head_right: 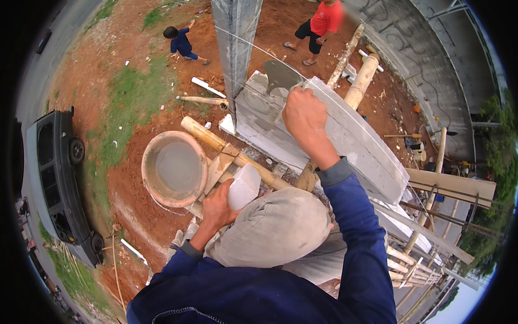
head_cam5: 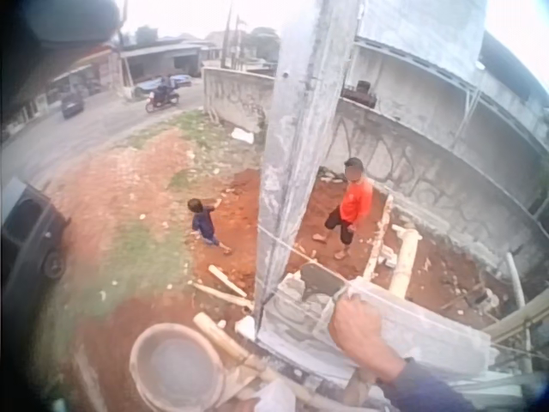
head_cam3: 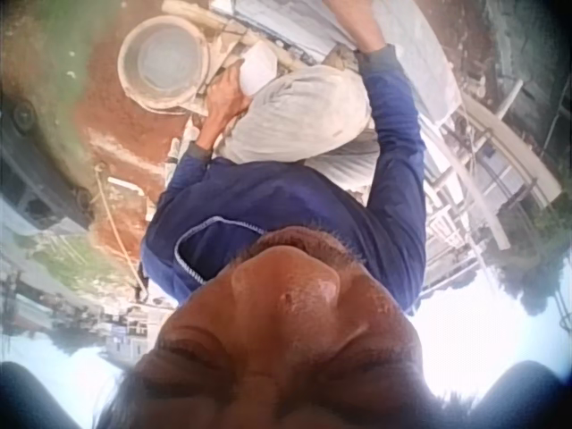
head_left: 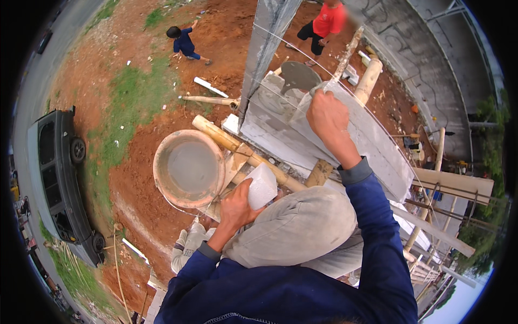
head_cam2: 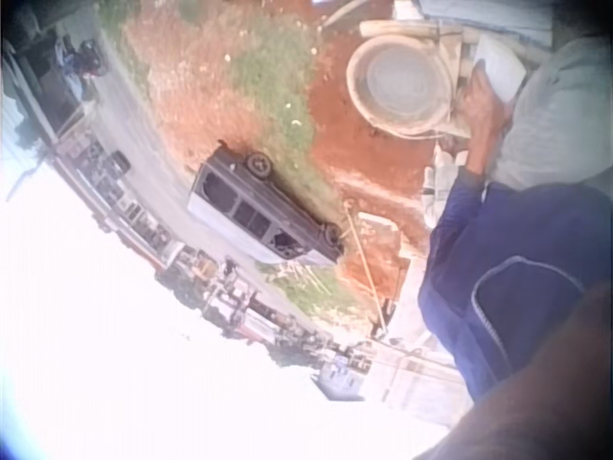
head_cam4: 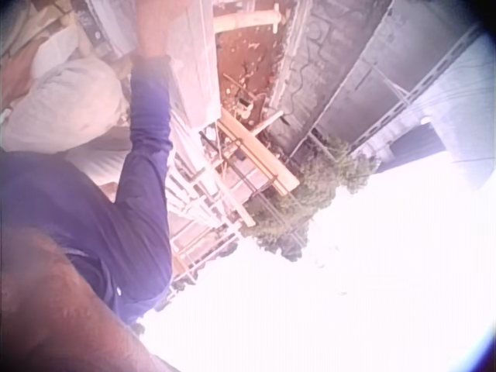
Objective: The person applies mortar to white rectangular tiles using a trowel and places them onto a bamboo scaffolding structure. They repeatedly scoop mortar from a bucket, spread it on the tile, and position the tile against the scaffolding.
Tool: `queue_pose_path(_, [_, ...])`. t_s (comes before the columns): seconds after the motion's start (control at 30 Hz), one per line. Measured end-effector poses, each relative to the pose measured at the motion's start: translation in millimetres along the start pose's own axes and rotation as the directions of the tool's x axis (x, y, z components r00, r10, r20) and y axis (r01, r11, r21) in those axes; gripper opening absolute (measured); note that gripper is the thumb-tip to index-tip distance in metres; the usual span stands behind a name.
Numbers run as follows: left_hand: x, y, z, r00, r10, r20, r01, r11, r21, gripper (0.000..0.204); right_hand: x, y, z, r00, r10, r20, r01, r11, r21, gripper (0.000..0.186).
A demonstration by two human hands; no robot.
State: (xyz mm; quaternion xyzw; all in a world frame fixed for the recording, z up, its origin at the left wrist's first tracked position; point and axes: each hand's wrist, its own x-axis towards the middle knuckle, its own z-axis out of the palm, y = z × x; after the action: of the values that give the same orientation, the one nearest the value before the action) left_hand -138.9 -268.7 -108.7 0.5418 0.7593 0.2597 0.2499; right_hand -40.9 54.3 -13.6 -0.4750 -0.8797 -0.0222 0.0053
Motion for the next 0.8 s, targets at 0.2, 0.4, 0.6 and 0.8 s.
queue_pose_path(0.2, [-1, -2, 5, 0.999, 0.029, -0.038, -0.029, 1.0, 0.003, 0.086, 29, -9, 14, 0.99, -0.127, -0.059, 0.128, 0.992, 0.014, 0.014])
queue_pose_path(0.4, [0, -2, 5, 1.0, 0.025, -0.019, -0.024, 1.0, 0.018, 0.088, 65, -13, 17, 0.965, -0.258, 0.036, 0.261, 0.96, -0.104, 0.014])
queue_pose_path(0.6, [-1, -3, 5, 0.999, 0.028, -0.027, -0.028, 1.0, -0.002, 0.088, 102, -15, 31, 0.932, -0.301, 0.203, 0.348, 0.9, -0.262, 0.017])
queue_pose_path(0.8, [-3, -5, 4, 0.999, 0.004, -0.039, -0.004, 1.0, -0.018, 0.087, 117, -53, 26, 0.9, -0.102, 0.424, 0.321, 0.812, -0.486, 0.014])
